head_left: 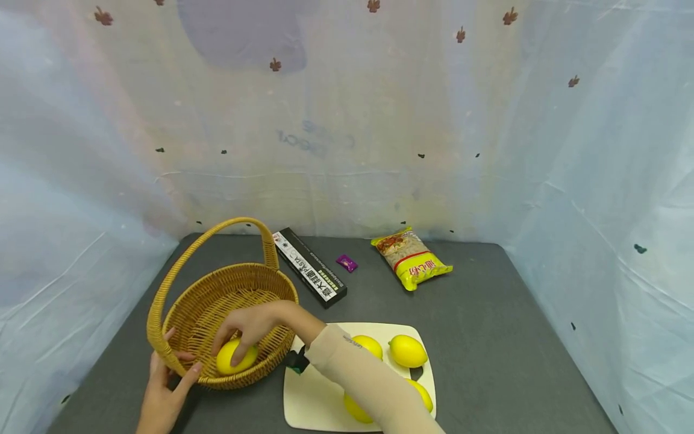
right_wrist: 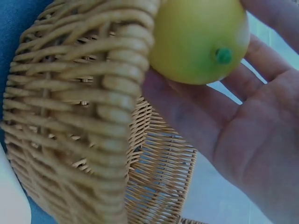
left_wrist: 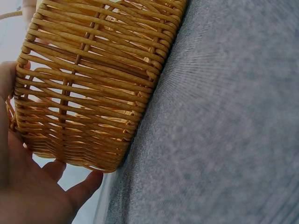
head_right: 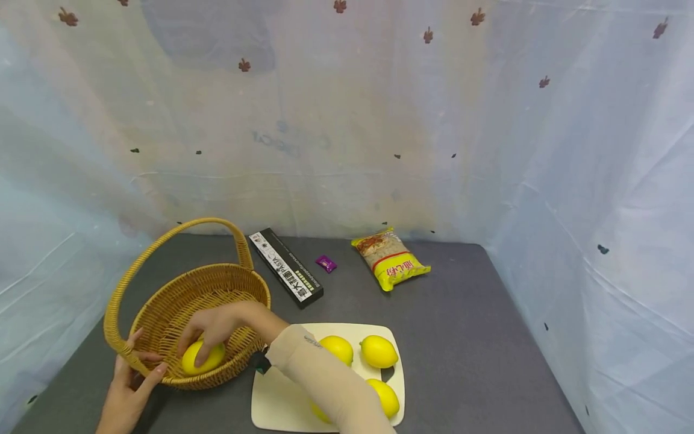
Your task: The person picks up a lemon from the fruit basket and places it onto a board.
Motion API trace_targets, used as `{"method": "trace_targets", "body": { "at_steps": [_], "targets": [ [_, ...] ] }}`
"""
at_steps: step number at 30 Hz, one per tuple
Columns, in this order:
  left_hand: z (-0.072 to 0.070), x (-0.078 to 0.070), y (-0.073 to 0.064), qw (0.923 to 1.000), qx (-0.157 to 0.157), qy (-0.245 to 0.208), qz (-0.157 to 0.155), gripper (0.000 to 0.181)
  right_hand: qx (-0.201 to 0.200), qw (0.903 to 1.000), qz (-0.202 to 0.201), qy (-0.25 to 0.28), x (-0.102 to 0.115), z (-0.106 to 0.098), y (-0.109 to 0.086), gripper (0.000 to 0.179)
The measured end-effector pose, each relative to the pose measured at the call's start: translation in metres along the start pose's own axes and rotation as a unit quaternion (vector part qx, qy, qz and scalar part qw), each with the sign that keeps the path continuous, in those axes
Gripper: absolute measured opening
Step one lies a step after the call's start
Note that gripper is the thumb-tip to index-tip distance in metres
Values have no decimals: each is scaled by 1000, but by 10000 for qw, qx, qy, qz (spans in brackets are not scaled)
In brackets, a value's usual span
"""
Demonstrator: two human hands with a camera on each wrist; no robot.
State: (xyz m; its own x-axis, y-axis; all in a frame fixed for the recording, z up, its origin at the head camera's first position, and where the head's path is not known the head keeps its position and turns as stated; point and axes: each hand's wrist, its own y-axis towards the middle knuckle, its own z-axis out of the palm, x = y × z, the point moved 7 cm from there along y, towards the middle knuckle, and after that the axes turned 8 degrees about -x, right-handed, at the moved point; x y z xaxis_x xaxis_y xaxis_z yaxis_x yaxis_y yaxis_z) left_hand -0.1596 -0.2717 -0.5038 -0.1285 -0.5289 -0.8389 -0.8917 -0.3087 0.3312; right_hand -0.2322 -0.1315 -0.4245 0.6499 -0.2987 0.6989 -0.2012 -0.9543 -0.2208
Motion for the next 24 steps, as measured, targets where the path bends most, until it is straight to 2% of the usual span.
{"method": "trace_targets", "body": {
  "at_steps": [9, 16, 24],
  "targets": [
    [1, -1, 0, 10000, -14, 34, 15, 79, -327, 9992, -88, 194, 3, -4, -17, 47],
    [1, 0, -1, 10000, -52, 60, -2, 79, -399, 9986, -291, 199, 8, -8, -31, 46],
    [1, 0, 1, 10000, -21, -58, 45, 79, -633, 9974, -303, 158, 16, -8, -51, 47]
  ]
}}
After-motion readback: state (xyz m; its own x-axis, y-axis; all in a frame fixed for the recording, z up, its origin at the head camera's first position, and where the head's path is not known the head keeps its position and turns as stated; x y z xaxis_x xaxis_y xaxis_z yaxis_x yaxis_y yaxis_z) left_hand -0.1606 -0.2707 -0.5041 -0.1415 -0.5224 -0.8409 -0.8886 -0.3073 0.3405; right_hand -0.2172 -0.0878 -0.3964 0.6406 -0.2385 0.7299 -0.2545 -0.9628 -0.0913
